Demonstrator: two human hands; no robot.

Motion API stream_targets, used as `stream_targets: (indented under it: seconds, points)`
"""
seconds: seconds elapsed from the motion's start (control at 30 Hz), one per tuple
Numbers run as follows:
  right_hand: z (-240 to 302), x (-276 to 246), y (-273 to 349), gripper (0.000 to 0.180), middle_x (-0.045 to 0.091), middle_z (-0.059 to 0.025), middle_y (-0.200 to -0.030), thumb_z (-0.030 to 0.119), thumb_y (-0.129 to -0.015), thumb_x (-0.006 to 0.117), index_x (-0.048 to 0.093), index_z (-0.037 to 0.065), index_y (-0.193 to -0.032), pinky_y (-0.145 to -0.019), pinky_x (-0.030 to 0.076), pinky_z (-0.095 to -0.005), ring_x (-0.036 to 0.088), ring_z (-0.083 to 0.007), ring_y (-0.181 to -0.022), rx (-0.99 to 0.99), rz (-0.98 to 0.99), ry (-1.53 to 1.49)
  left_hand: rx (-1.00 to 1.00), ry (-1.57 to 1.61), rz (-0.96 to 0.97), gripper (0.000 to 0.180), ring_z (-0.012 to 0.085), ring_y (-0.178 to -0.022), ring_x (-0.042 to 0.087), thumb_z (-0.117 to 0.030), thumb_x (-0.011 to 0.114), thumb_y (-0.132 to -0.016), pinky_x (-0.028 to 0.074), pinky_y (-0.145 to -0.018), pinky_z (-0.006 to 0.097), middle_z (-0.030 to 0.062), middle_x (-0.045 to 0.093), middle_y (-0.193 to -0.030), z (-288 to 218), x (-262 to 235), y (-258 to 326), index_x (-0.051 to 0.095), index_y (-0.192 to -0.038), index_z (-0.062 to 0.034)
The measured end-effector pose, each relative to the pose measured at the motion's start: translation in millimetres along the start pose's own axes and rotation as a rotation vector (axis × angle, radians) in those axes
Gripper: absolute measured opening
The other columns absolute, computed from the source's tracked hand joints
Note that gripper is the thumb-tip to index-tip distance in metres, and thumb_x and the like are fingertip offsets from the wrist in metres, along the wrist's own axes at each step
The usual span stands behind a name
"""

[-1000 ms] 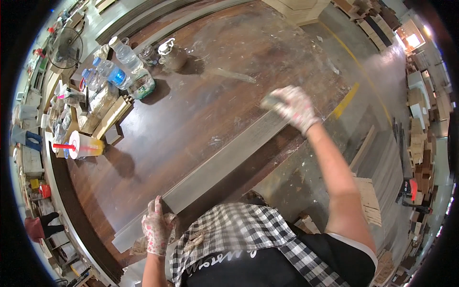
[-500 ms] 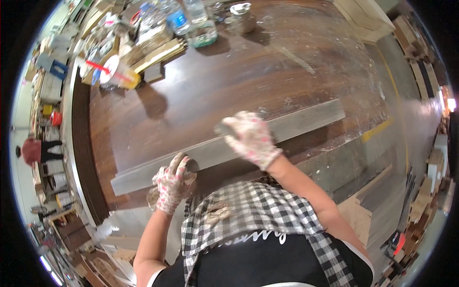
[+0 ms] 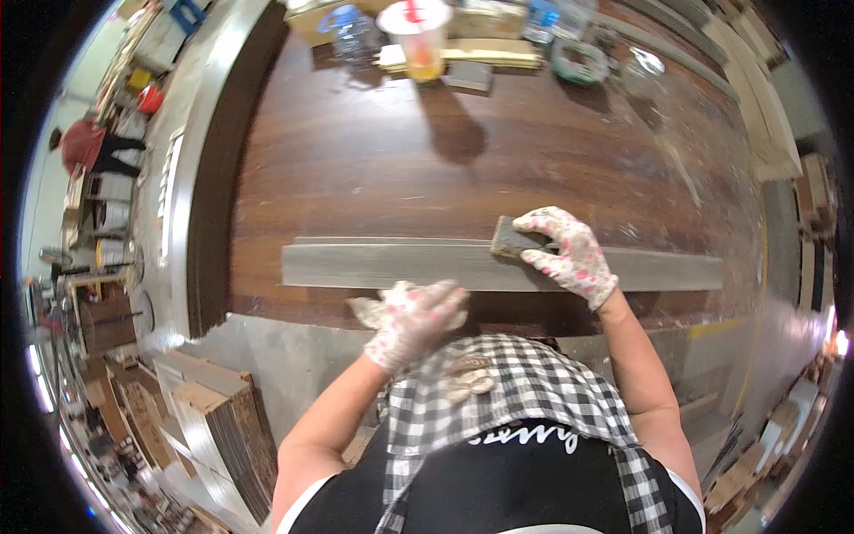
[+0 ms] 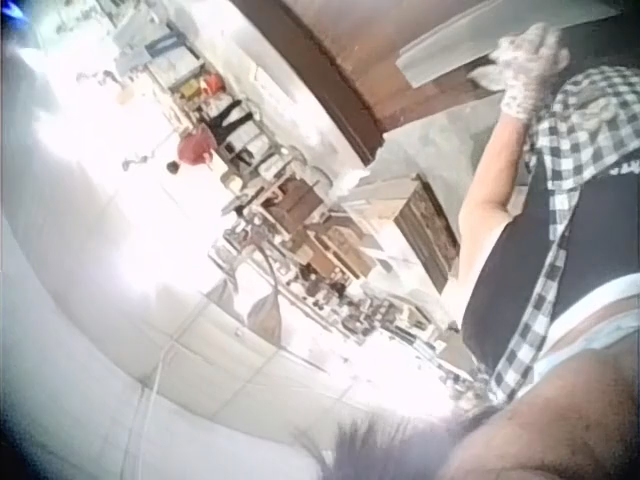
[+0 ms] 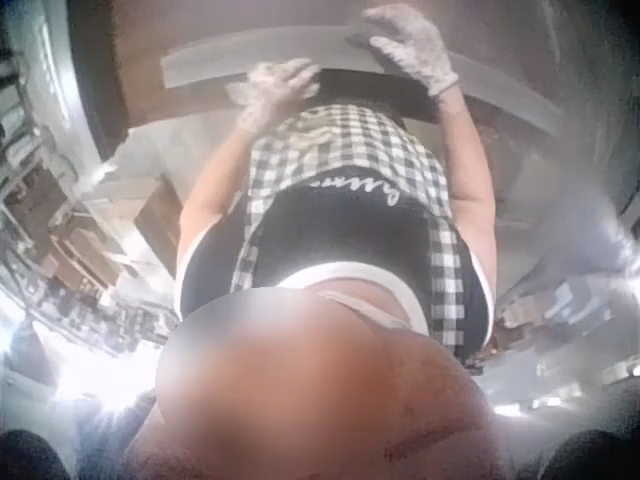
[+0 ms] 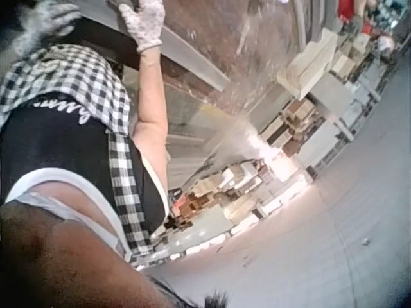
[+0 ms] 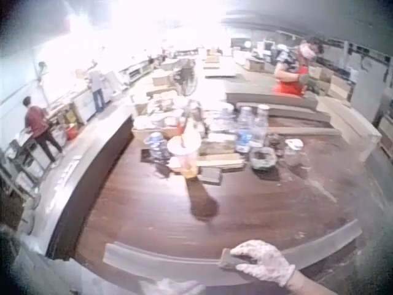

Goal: The person sands a long wood board by hand using a sanding block. They repeatedly rub the block along the length and edges of the wood while wearing gloves and an apron.

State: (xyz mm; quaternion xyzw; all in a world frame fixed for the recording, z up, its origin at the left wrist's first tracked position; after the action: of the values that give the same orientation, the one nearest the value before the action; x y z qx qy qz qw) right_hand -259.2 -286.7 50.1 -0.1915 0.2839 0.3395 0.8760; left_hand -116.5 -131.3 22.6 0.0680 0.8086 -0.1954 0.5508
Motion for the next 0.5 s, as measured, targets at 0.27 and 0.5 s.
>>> stream_targets:
  seconds: [0.27, 0.5]
  points:
    - [123.1, 209.5, -152.1, 0.033, 0.065, -0.0126, -0.103, 0.020, -0.078, 0.074, 0.068, 0.009, -0.108, -0.091, 0.050, -0.0430, 0.063, -0.0318, -0.102, -0.316, 0.215, -0.024, 0.052, 0.179, 0.004, 0.021, 0.0221, -0.084, 0.067, -0.026, 0.062, -0.088, 0.050, -0.073, 0.044, 0.0035, 0.065, -0.109, 6.7, 14.4, 5.6, 0.069, -0.104, -0.0149]
    - [127.0, 223.2, -168.5, 0.036, 0.065, -0.0123, -0.105, 0.017, -0.078, 0.074, 0.066, 0.008, -0.111, -0.093, 0.049, -0.0440, 0.062, -0.0326, -0.105, -0.304, 0.282, -0.078, 0.018, 0.184, 0.290, 0.029, 0.0267, -0.105, 0.064, -0.023, 0.059, -0.091, 0.049, -0.093, 0.048, 0.0053, 0.065, -0.123, 4.4, 27.4, -0.7, 0.068, -0.117, -0.0134]
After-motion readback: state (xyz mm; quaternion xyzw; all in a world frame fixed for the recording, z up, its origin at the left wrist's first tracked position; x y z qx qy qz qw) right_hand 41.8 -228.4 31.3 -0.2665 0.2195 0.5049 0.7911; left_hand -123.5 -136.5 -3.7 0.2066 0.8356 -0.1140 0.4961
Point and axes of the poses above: each hand's wrist, its own y-axis away from the middle knuckle, its own x-axis out of the palm, z = x × y, the point moved 10 cm from there along -y, towards the middle knuckle
